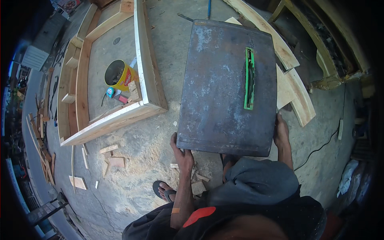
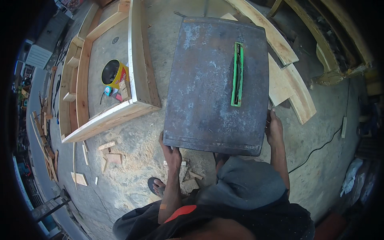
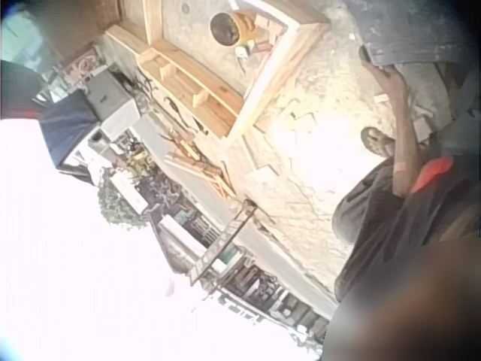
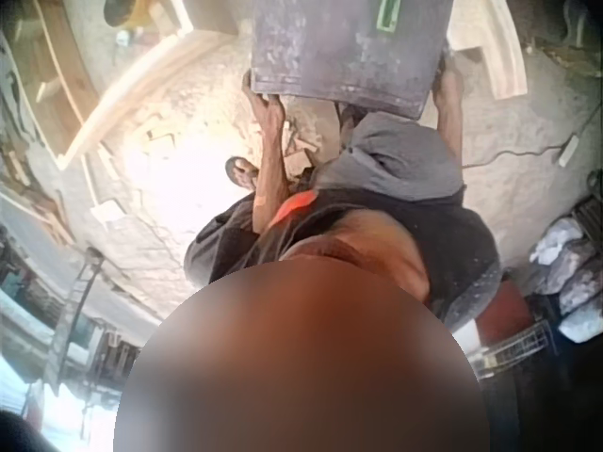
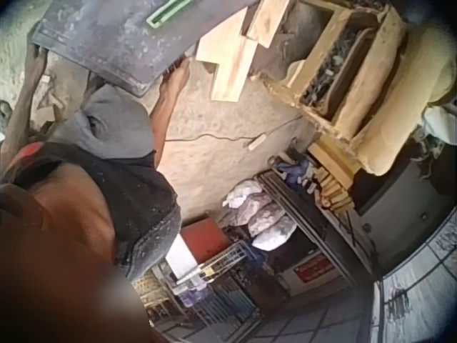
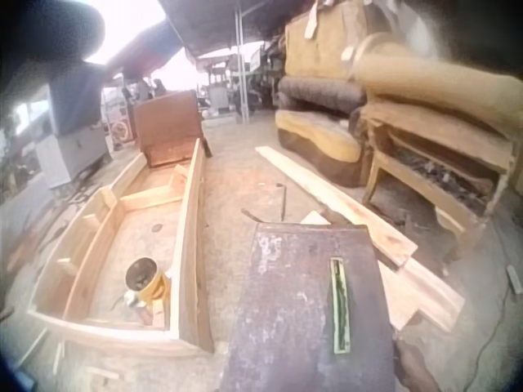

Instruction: The person assembles a wooden frame on the floor by hammering nails into joints. They use a circular saw to cut a piece of wood and a hand saw to trim a section of the frame. The person continues to hammer nails to secure the structure.

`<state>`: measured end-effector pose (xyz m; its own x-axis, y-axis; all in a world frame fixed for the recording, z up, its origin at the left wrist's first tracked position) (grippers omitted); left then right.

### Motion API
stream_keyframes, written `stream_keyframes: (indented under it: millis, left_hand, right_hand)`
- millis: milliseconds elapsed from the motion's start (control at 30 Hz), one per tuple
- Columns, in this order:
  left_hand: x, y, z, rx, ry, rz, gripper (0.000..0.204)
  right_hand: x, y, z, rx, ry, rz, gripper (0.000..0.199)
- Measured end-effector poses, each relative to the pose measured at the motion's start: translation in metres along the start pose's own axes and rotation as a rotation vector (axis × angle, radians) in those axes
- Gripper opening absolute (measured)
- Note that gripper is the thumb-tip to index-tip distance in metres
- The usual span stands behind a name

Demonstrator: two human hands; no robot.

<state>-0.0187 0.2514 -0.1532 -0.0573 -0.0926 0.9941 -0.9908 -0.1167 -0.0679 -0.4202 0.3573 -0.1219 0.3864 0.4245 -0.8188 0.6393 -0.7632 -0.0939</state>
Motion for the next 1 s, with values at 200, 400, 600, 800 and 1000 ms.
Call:
stream_keyframes:
  millis: [200, 400, 600, 800, 1000]
  left_hand:
    - [-0.034, 0.034, -0.009, -0.35, 0.02, 0.16, 0.04]
    - [-0.028, 0.038, -0.007, -0.317, -0.002, 0.148, 0.035]
    - [-0.026, 0.034, -0.001, -0.32, 0.043, 0.082, 0.037]
    - [-0.019, 0.03, 0.011, -0.342, 0.11, 0.06, 0.037]
    - [-0.019, 0.024, 0.013, -0.401, 0.076, 0.103, 0.04]
  right_hand:
    - [-0.015, 0.029, -0.036, 0.017, -0.104, -0.024, 0.066]
    - [-0.015, 0.022, -0.052, 0.214, -0.253, -0.456, 0.077]
    - [-0.026, 0.034, -0.057, 0.226, -0.322, -0.573, 0.077]
    - [-0.034, 0.044, -0.066, 0.253, -0.327, -0.636, 0.071]
    - [-0.015, 0.022, -0.059, 0.253, -0.357, -0.636, 0.064]
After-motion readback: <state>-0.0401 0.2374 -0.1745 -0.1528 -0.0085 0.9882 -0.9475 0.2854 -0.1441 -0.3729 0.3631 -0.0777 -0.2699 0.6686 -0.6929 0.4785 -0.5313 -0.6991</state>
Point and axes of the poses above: each hand's wrist, its own z-axis towards the middle knuckle, its own y-axis out of the palm, x = y × z, the point moved 5 cm from there along z, towards the middle knuckle, and after that the axes turned 2 degrees about -z, right-handed, at the moved point
